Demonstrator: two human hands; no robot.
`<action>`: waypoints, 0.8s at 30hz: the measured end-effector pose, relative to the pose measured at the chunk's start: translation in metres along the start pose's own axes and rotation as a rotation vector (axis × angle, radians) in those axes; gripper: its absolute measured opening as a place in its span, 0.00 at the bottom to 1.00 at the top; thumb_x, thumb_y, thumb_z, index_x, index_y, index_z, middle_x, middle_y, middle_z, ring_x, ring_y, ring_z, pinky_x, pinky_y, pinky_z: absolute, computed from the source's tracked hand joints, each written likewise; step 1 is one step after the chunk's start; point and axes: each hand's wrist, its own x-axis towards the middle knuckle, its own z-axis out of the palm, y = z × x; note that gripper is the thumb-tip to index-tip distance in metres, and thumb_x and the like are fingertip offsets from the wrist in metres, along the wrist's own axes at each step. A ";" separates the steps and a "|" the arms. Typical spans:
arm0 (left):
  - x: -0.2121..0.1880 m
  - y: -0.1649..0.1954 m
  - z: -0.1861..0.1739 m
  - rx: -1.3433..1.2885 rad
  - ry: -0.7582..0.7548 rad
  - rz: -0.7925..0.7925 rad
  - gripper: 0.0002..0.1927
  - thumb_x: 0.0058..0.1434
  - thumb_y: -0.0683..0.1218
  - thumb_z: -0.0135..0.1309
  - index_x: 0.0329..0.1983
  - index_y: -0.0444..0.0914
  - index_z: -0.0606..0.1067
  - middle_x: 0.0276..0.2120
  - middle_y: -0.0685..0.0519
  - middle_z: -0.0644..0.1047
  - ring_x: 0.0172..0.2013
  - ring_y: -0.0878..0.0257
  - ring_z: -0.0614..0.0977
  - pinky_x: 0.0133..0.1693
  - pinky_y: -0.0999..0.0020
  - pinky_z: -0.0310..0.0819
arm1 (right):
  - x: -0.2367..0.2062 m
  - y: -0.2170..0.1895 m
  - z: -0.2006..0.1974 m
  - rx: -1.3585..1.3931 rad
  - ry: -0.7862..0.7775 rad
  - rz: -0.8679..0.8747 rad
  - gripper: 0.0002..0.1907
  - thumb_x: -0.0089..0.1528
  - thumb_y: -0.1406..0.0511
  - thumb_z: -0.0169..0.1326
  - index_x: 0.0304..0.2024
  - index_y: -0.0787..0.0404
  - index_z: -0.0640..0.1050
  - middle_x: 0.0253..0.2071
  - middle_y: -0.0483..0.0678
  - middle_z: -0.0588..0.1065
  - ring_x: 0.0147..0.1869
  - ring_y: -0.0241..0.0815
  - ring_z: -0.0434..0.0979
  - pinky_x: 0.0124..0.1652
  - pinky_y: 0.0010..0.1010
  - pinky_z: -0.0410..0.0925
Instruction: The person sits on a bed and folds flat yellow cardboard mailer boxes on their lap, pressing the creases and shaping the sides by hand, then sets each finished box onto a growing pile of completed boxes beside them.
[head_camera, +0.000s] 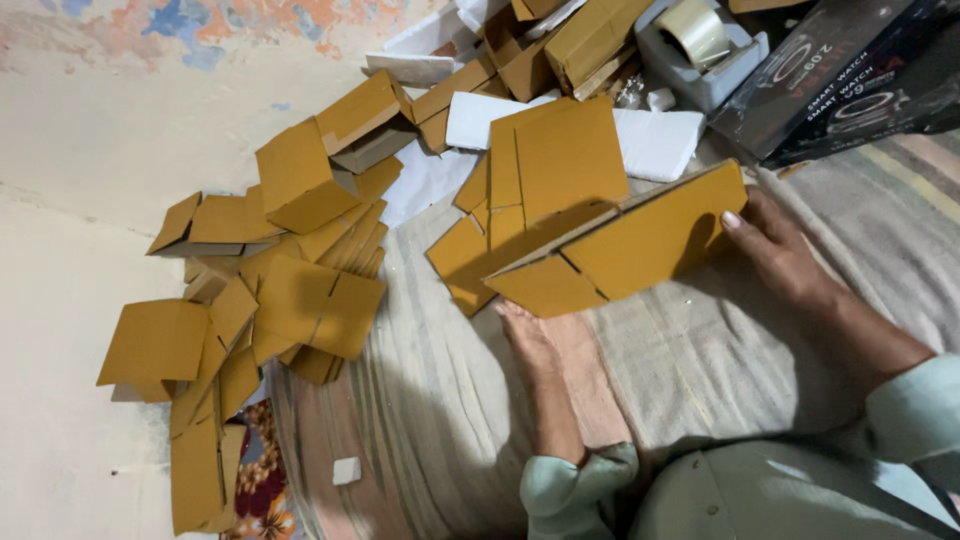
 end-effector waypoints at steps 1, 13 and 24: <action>-0.001 -0.004 0.003 0.051 -0.011 0.032 0.30 0.85 0.64 0.37 0.52 0.31 0.67 0.48 0.47 0.69 0.55 0.55 0.70 0.62 0.57 0.64 | -0.001 0.002 -0.003 -0.138 0.001 -0.060 0.26 0.67 0.56 0.43 0.67 0.55 0.64 0.63 0.50 0.67 0.68 0.47 0.68 0.60 0.41 0.68; -0.043 0.001 0.030 0.145 -0.108 0.232 0.56 0.69 0.80 0.33 0.77 0.27 0.54 0.65 0.36 0.67 0.65 0.44 0.69 0.69 0.48 0.60 | -0.014 0.016 -0.010 -0.267 -0.276 -0.353 0.44 0.65 0.40 0.47 0.70 0.65 0.62 0.65 0.57 0.65 0.69 0.49 0.64 0.65 0.45 0.60; -0.060 0.017 0.026 0.749 -0.519 0.360 0.66 0.58 0.73 0.63 0.82 0.37 0.41 0.76 0.40 0.54 0.73 0.48 0.63 0.72 0.51 0.66 | 0.033 -0.018 -0.002 -0.360 -0.493 -0.366 0.59 0.55 0.30 0.47 0.73 0.62 0.57 0.71 0.59 0.60 0.76 0.53 0.58 0.69 0.48 0.54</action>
